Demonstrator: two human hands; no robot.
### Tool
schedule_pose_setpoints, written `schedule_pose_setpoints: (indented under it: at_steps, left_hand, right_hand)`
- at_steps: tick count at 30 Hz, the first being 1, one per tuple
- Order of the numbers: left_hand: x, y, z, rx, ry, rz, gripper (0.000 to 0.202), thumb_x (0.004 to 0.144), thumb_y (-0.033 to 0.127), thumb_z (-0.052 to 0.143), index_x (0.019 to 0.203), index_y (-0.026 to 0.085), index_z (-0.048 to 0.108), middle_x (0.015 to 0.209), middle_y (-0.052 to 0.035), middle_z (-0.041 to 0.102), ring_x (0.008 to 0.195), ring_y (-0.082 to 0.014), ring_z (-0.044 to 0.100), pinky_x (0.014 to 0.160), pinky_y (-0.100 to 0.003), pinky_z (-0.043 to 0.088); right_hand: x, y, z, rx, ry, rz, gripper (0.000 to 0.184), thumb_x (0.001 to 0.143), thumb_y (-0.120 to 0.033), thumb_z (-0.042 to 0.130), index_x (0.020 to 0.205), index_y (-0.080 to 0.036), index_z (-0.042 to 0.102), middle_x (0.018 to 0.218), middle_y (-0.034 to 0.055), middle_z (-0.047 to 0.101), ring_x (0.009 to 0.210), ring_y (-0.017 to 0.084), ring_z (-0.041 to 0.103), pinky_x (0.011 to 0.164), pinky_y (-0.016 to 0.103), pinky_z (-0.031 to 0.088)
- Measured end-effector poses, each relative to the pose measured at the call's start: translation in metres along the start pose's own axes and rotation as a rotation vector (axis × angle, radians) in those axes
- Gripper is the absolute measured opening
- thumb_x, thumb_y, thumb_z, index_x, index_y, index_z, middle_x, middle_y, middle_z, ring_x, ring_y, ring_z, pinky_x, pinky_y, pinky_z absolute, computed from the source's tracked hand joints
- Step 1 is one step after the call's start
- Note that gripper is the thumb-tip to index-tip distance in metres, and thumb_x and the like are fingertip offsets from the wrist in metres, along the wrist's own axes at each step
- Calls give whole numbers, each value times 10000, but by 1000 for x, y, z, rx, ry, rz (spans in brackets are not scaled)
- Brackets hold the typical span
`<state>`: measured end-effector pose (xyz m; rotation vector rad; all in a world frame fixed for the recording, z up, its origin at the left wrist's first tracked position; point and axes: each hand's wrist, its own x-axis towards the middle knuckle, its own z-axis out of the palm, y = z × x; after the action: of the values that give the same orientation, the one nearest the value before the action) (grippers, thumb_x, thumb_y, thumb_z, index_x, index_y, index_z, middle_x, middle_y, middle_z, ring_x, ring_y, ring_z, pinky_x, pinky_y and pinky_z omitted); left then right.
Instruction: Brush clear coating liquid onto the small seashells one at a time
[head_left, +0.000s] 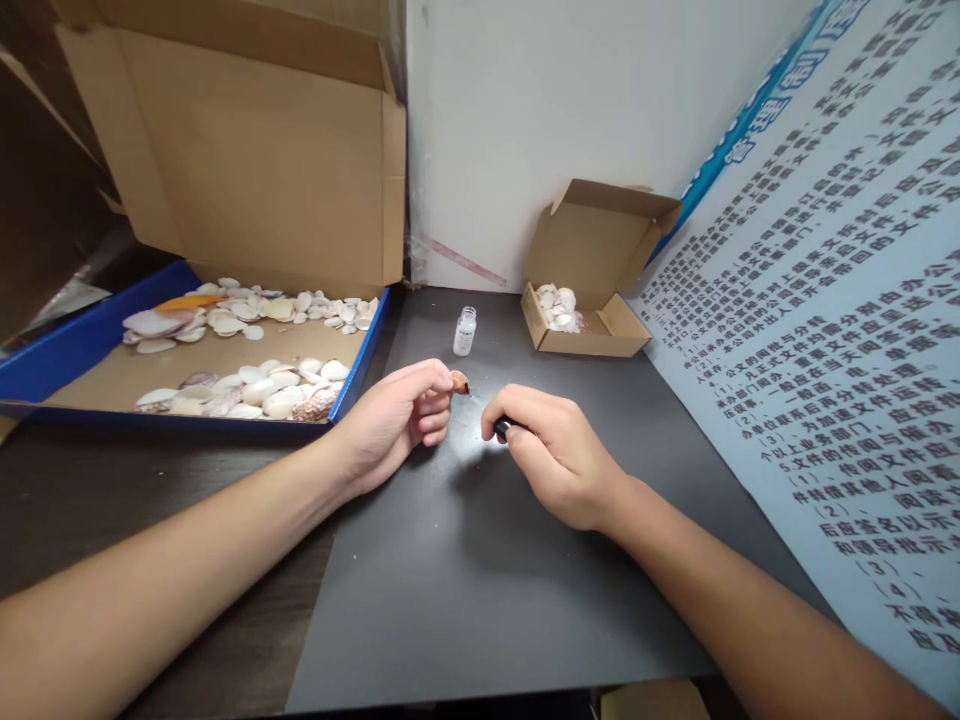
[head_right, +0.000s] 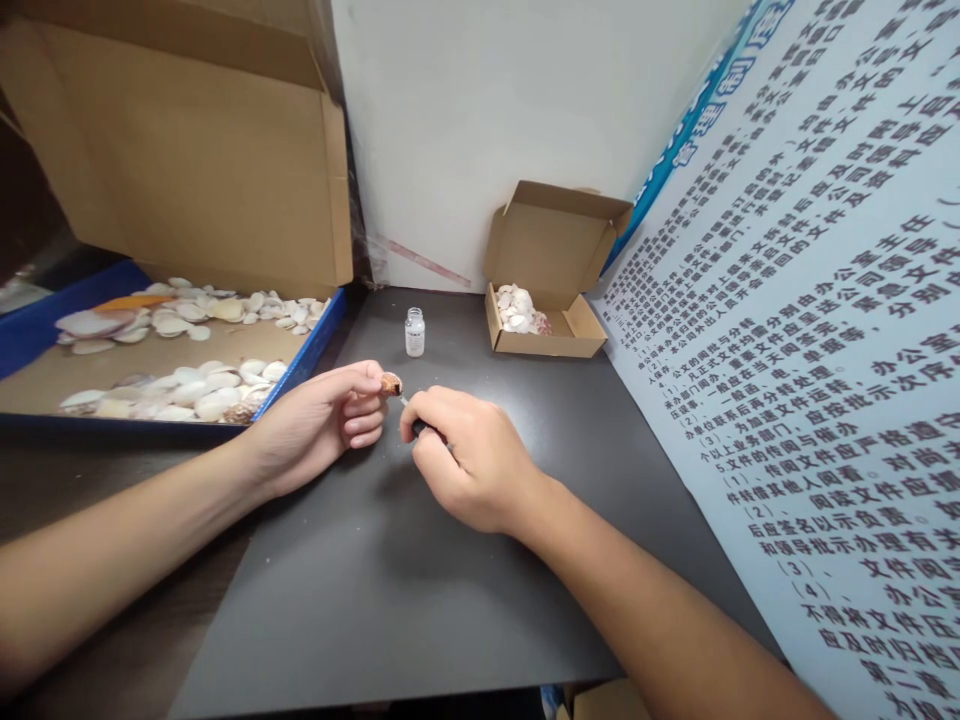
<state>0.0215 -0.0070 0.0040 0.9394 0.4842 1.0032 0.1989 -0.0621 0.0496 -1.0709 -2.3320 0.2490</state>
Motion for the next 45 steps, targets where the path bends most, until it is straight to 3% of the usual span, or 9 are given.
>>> schedule_pose_setpoints:
  at_steps: [4,11,17,24,30,37,43,45]
  left_hand:
    - [0,0,0,5,-5,2,116,825,186,578,715,151,588,580,62,247,498,-73,228,425,-170,280]
    - [-1,1,1,8,4,3,72,799,193,599,740,151,607,580,63,249,497,-75,239,423,-167,288]
    - [0,1,1,-1,2,-3,119,809,187,585,694,157,580,577,60,249,494,-75,237,422,-172,284]
    - [-1,1,-1,5,-6,0,85,807,199,591,737,153,605,582,62,249,501,-76,235,427,-170,287]
    - [-1,2,0,9,-4,-4,109,815,194,586,712,159,580,585,59,241,505,-77,225,432,-177,277]
    - [0,1,1,14,10,-1,102,821,190,563,731,153,595,587,57,236,514,-81,224,434,-180,271]
    - [-1,1,1,13,5,-11,104,815,188,580,716,156,588,587,58,242,507,-77,218,432,-182,266]
    - [-1,1,1,12,8,-10,108,814,187,581,710,156,583,587,58,240,506,-77,214,431,-181,264]
  right_hand:
    - [1,0,0,-32,-17,77,195,837,-125,381,760,-179,551,700,1,554,647,143,482,641,282,354]
    - [-3,-1,0,52,62,-93,204,828,-120,377,818,-181,572,749,21,571,654,151,486,639,286,374]
    - [1,0,2,-31,11,56,199,841,-126,374,767,-187,549,706,4,552,650,149,486,642,286,359]
    - [-3,-3,1,44,29,-85,201,822,-121,378,821,-178,571,747,19,557,664,151,479,646,288,368]
    - [-1,-3,0,-62,0,30,188,829,-123,379,779,-171,554,708,9,542,643,144,460,628,287,339]
    - [-4,-6,0,-18,6,-124,205,796,-116,383,816,-151,584,728,16,542,644,136,455,627,282,346]
    - [-2,-4,1,-143,8,70,193,828,-140,395,786,-161,583,714,10,554,644,140,465,622,289,327]
    - [-1,-4,1,-128,14,63,192,830,-145,394,789,-160,581,717,12,556,649,141,468,626,289,332]
